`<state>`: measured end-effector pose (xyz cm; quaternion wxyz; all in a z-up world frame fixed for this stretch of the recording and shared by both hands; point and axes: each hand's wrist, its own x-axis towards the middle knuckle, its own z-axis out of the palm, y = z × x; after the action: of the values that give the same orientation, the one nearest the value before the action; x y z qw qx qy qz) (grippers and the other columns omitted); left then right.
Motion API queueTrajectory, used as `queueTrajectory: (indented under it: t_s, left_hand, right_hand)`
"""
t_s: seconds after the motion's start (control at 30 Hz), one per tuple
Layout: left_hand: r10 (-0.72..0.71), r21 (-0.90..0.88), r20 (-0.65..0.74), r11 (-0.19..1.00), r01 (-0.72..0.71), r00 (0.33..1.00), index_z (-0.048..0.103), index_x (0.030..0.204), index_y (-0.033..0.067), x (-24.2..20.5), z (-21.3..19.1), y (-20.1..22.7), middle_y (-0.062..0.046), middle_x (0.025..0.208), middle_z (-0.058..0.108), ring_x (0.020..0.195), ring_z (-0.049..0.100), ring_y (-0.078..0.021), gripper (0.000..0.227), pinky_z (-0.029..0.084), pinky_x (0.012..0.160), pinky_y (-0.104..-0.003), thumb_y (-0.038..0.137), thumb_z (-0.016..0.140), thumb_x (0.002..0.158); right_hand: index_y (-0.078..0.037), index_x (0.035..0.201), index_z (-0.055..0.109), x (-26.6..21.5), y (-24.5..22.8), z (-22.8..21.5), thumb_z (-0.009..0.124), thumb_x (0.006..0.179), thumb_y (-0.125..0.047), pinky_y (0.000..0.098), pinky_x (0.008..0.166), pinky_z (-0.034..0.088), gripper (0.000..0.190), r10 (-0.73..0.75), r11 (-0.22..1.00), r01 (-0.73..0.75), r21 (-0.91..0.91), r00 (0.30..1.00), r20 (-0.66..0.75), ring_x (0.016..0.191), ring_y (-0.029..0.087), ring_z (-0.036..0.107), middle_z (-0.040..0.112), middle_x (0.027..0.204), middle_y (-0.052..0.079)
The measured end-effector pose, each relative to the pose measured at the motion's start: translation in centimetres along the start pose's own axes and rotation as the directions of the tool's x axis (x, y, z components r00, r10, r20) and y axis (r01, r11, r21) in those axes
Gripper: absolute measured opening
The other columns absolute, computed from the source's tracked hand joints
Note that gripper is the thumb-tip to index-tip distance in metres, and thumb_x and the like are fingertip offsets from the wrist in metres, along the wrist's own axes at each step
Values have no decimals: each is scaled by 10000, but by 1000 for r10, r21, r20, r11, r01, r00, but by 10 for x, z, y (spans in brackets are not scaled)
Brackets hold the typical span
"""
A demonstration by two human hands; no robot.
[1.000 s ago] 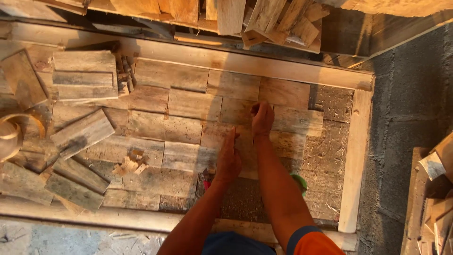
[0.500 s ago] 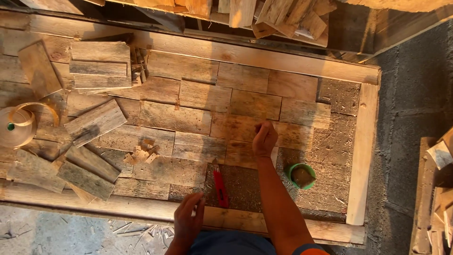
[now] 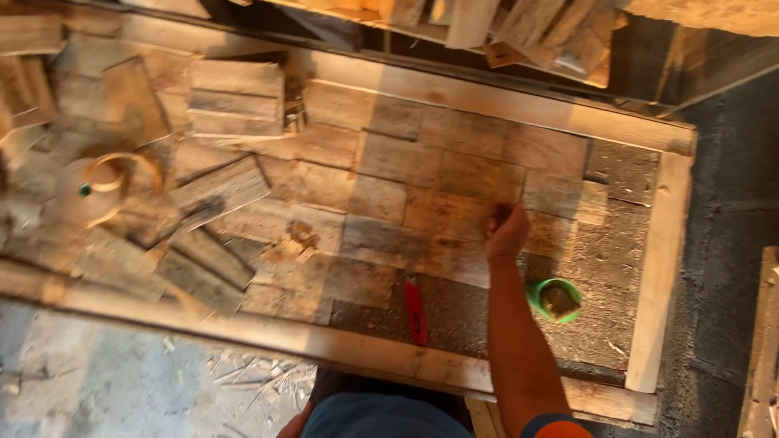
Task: Applying small pieces of wood to a frame to create a mosaic pattern.
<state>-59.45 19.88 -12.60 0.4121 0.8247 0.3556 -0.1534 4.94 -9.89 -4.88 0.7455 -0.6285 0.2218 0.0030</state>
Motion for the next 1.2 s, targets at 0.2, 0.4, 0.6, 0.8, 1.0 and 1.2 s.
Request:
queueTrajectory:
  t_s: [0.2,0.4,0.6,0.8,1.0,1.2]
  left_hand:
    - [-205,116,152,975,189,967,719,997,80,90,-58,22,-149,936,765,942,748,-316,500,569,804,-437,548,750,828]
    - [5,205,227,977,-53,974,711,934,99,143,-147,176,-105,863,749,850,730,-306,348,571,758,-444,411,798,803]
    - [390,-90,-195,907,-412,900,756,1015,115,194,-209,269,-105,887,743,768,735,-267,205,589,678,-414,278,725,897]
    - [371,184,-353,928,-325,859,719,1226,162,253,-207,276,-113,1184,690,961,685,-299,309,563,740,-429,219,742,923]
    - [505,231,-358,863,-449,786,600,1414,129,282,-187,247,-155,1264,634,1082,622,-332,556,555,824,-467,189,765,885]
    - [464,63,-363,878,-475,808,672,1206,158,284,-188,251,-98,1223,673,1066,683,-268,349,588,839,-414,139,787,877]
  right_hand:
    - [-93,1055,628,-57,-18,11,611,1087,-207,235,476,370,119,-128,985,92,144,954,272,578,71,495,639,842,24]
    - [-52,1146,653,-166,-18,36,697,999,-76,231,743,539,156,-260,834,425,-352,865,430,836,74,631,698,990,23]
    - [-57,1090,687,-248,9,41,721,952,-105,246,697,539,150,-75,787,398,-472,820,568,785,79,639,719,900,13]
    - [-66,1099,709,-297,-7,48,715,940,-156,290,606,514,182,124,681,342,-647,817,563,687,123,629,703,791,41]
    - [-52,1103,716,-308,-3,38,702,947,-151,289,601,501,185,87,688,353,-634,827,555,674,114,612,695,778,24]
    - [-40,1096,707,-321,0,38,710,939,-138,284,605,495,185,87,677,325,-660,855,511,675,109,592,672,761,29]
